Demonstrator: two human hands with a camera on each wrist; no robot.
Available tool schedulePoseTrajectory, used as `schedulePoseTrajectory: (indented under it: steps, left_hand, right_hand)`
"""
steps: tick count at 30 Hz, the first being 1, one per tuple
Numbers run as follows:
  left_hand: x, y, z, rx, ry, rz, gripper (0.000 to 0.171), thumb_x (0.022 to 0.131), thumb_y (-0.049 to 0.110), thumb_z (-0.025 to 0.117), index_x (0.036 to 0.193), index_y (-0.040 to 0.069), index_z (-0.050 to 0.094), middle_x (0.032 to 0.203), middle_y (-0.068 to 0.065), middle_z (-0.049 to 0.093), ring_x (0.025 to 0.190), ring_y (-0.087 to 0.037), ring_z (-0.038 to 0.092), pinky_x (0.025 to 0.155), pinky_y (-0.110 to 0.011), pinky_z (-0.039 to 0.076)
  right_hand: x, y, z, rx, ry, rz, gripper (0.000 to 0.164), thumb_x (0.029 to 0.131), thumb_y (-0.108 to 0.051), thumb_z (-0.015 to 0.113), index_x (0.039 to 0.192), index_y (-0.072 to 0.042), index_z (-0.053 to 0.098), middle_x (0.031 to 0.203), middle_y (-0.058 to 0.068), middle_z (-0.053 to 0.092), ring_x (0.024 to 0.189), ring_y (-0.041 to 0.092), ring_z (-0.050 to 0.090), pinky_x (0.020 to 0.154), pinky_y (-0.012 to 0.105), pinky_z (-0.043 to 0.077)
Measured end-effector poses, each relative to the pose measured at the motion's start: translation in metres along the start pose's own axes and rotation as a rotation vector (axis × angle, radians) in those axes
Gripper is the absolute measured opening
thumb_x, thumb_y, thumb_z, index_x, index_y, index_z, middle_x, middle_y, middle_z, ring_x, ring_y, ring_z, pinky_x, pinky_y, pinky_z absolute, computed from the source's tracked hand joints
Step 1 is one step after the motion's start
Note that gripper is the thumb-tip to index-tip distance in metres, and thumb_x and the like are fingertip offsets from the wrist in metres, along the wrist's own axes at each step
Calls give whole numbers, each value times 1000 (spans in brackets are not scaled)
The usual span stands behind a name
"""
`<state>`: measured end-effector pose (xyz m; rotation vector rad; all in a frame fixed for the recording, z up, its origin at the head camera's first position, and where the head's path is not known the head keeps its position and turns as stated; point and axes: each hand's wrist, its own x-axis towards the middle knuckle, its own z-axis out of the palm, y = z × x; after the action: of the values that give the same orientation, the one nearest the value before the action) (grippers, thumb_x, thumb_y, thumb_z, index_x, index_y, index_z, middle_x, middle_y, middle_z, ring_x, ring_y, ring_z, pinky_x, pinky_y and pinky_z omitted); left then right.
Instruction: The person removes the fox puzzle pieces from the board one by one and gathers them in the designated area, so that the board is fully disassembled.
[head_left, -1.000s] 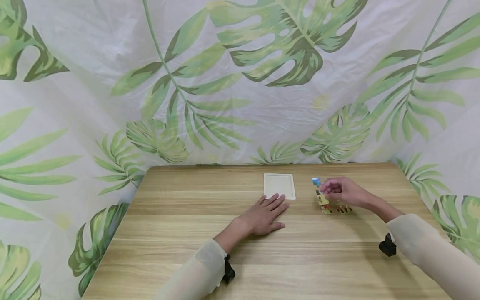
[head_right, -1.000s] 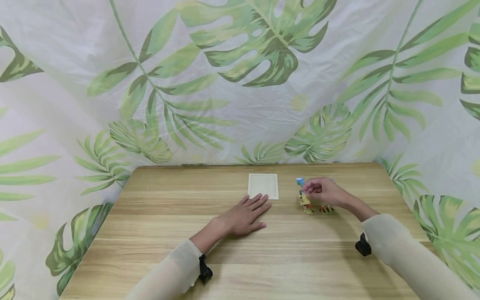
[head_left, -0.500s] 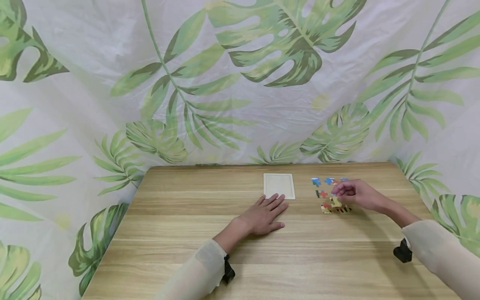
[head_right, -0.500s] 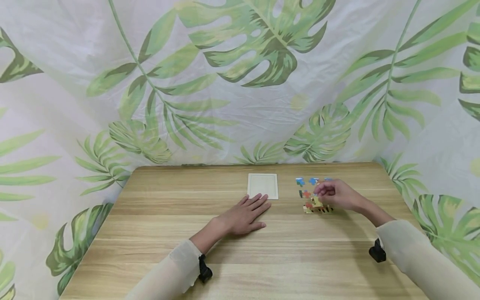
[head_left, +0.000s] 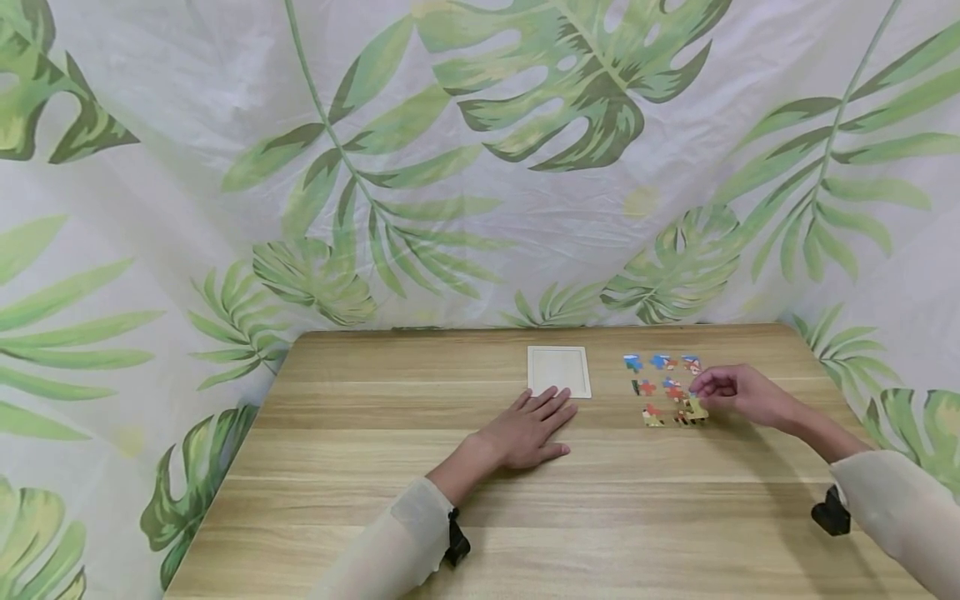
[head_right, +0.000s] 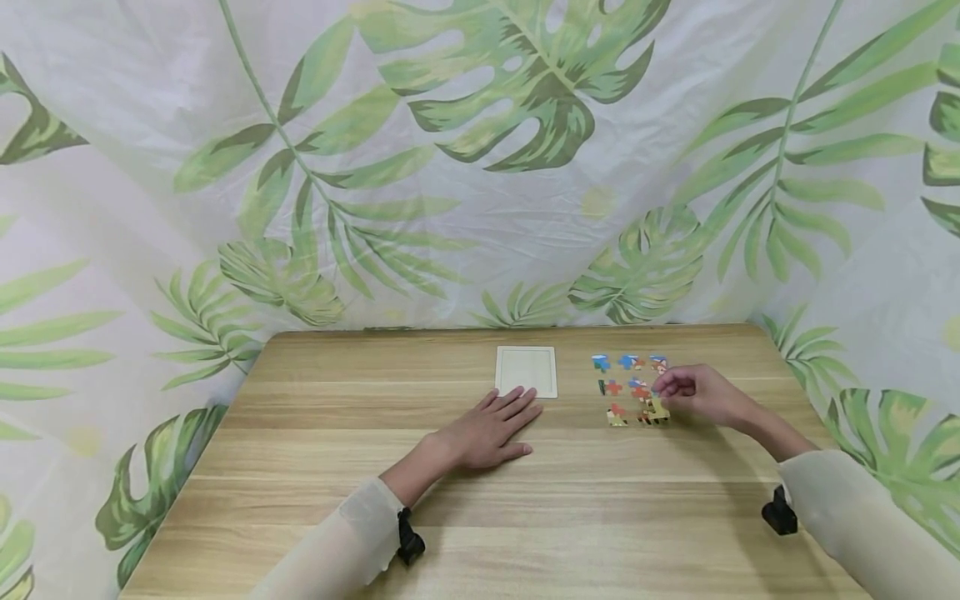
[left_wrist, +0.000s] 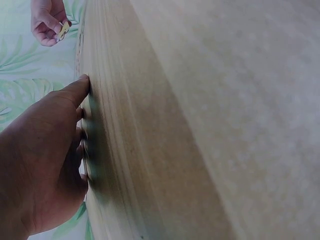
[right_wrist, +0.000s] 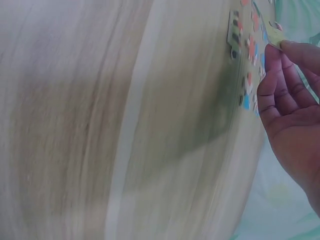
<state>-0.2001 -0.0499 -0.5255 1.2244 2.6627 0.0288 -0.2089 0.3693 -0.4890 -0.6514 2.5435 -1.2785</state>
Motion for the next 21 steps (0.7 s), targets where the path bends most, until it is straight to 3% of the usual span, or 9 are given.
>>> schedulePoseTrajectory:
  steps: [7, 21]
  left_hand:
    - [1, 0, 0, 5, -5, -1, 71, 113, 56, 35, 172, 22, 17, 179, -1, 9, 165, -20, 7, 133, -50, 14]
    - [-1, 0, -1, -12, -5, 2, 71, 113, 56, 36, 172, 22, 17, 179, -1, 9, 165, -20, 7, 133, -50, 14]
  right_hand:
    - [-8, 11, -5, -5, 18, -26, 17, 95, 8, 71, 112, 9, 72, 96, 11, 75, 84, 4, 69, 71, 18, 57]
    - [-22, 21, -12, -4, 29, 79, 18, 96, 6, 72, 112, 12, 71, 93, 7, 75, 83, 1, 67, 69, 19, 57]
